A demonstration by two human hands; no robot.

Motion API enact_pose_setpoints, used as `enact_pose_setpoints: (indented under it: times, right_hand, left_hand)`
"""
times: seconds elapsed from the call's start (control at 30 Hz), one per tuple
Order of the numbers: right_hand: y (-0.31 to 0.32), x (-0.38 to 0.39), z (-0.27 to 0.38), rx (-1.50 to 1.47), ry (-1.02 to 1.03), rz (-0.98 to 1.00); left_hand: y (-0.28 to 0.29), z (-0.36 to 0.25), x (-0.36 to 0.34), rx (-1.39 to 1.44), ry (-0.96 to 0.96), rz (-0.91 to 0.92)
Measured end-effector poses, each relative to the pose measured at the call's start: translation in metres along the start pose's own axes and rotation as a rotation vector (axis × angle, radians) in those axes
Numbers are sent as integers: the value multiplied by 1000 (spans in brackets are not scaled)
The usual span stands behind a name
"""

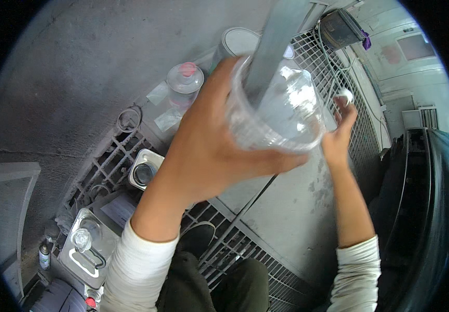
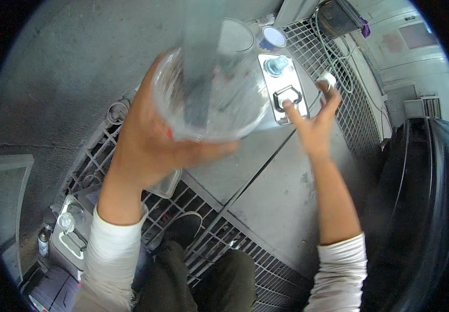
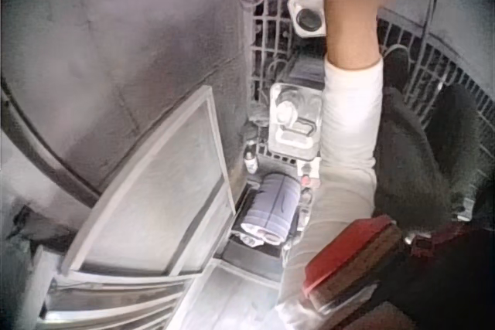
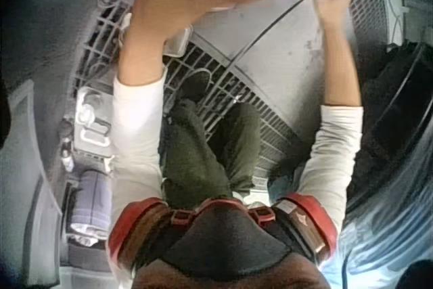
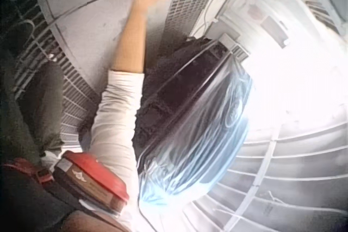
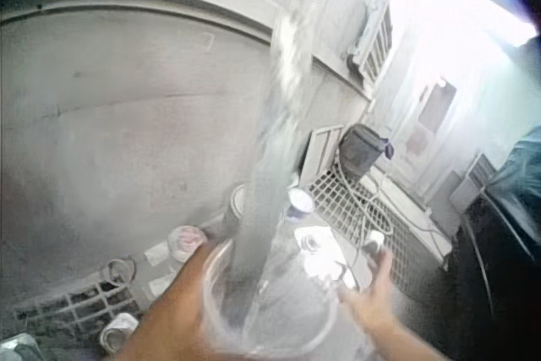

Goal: The person cleans a paint sprayer cup with a cloth, then pours a dark liquid from a small container into the cup. They add a clear liquid from a larger container, stir the mixture with a metal rod, and pour the mixture into a clear plastic cup.

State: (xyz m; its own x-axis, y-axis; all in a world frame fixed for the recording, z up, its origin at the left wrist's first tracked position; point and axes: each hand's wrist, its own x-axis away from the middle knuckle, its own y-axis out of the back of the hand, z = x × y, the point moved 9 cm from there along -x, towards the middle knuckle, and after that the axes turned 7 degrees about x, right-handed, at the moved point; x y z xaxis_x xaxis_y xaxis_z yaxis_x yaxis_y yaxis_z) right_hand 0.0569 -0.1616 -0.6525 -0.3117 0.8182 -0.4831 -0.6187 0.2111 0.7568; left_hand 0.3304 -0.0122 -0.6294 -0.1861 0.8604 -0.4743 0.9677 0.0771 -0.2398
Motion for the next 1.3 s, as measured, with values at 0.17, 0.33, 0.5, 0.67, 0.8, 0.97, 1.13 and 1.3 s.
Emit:
enact_pose_setpoints:
  times: [0.17, 0.33, 0.5, 0.67, 0.8, 0.97, 1.13, 1.3]
  right_hand:
    - [-17, -91, 20, 375, 138, 642]
    - [-53, -124, 68, 620, 428, 768]
    - [-77, -129, 80, 775, 609, 1059]
    - [-92, -133, 79, 764, 724, 1114]
    - [-81, -135, 39, 538, 16, 1134]
    - [-65, -111, 88, 859, 890, 872]
    - [-14, -112, 110, 911, 1069, 692]
    - [44, -74, 10, 116, -254, 489]
  left_hand:
    - [15, 27, 72, 45, 265, -95]
    - [26, 35, 117, 232, 340, -182]
    - [30, 36, 123, 209, 294, -187]
    - [27, 33, 121, 170, 255, -152]
    - [29, 27, 127, 166, 250, -125]
    - [29, 23, 128, 145, 243, -89]
    - [29, 11, 127, 55, 215, -61]
    - [28, 7, 117, 77, 229, -73]
